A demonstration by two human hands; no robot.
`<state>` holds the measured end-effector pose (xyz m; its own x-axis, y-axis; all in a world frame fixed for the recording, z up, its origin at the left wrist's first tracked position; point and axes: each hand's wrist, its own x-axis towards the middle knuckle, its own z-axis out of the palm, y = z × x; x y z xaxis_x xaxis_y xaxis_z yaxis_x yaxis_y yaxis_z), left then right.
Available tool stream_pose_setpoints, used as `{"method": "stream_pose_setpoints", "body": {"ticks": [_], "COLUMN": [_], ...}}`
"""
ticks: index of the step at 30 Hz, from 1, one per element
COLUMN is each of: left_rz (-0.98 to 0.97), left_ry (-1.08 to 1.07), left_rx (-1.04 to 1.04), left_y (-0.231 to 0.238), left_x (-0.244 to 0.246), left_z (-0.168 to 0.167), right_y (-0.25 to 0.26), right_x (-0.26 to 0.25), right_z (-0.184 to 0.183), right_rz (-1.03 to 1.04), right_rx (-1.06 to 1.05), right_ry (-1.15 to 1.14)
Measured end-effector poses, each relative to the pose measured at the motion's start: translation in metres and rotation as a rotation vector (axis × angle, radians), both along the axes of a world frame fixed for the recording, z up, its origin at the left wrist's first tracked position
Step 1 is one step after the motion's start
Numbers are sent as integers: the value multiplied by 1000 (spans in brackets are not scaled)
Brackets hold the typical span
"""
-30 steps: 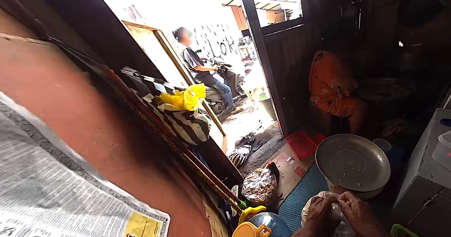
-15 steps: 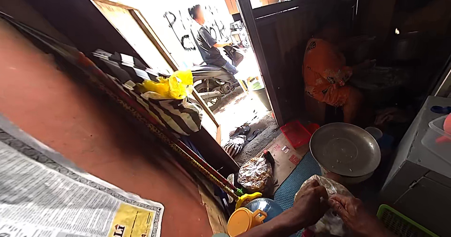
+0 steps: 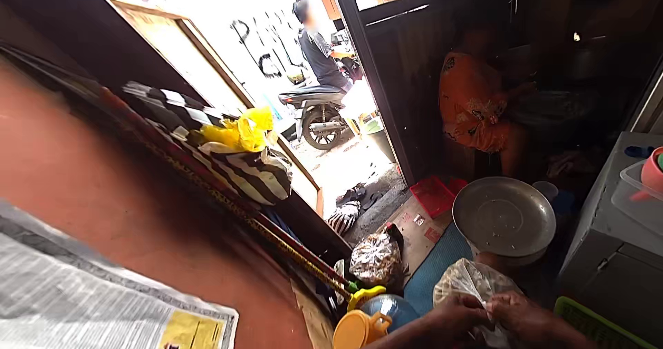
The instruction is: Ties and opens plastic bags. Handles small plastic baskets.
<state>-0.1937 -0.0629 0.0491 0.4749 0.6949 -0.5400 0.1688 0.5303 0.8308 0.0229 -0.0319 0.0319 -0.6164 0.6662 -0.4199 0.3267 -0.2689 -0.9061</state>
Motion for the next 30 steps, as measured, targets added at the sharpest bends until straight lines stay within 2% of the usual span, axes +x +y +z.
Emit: {"method": "stream_pose_setpoints", "body": {"ticks": [2, 4, 7, 9, 11, 15, 18, 20, 22, 24, 27, 30], "left_rz": [5, 12, 23, -53, -160, -202, -239, -187, -83, 22, 90, 113], "left_ry": [-21, 4, 40, 124, 265, 435, 572, 606, 505, 298, -5, -131], "left_rx": [17, 2, 15, 90, 134, 173, 510, 662, 696, 593, 308, 186], "left_y": [8, 11, 15, 17, 18, 18, 23, 22, 24, 23, 18, 14], "left_x": [-5, -9, -11, -18, -31, -64, -63, -59, -53, -42, -28, -21], "left_z": [-2, -6, 1, 13, 17, -13, -16, -11, -4, 0, 2, -2], "right_y": [-1, -9, -16, -22, -26, -28, -31, -27, -20, -19, -25, -27], "right_x": [2, 2, -3, -12, -11, 8, 11, 15, 21, 20, 5, -8], "right_z": [12, 24, 39, 47, 37, 1, -7, 1, 10, 8, 0, -9], "right_rz": [-32, -29, -5, -8, -41, -146, -268, -321, -347, -393, -510, -615], "right_rx": [44, 147, 453, 612, 645, 568, 610, 550, 450, 404, 345, 224], "right_ry": [-13, -120, -413, -609, -728, -793, -773, -725, -561, -319, 13, 254]}}
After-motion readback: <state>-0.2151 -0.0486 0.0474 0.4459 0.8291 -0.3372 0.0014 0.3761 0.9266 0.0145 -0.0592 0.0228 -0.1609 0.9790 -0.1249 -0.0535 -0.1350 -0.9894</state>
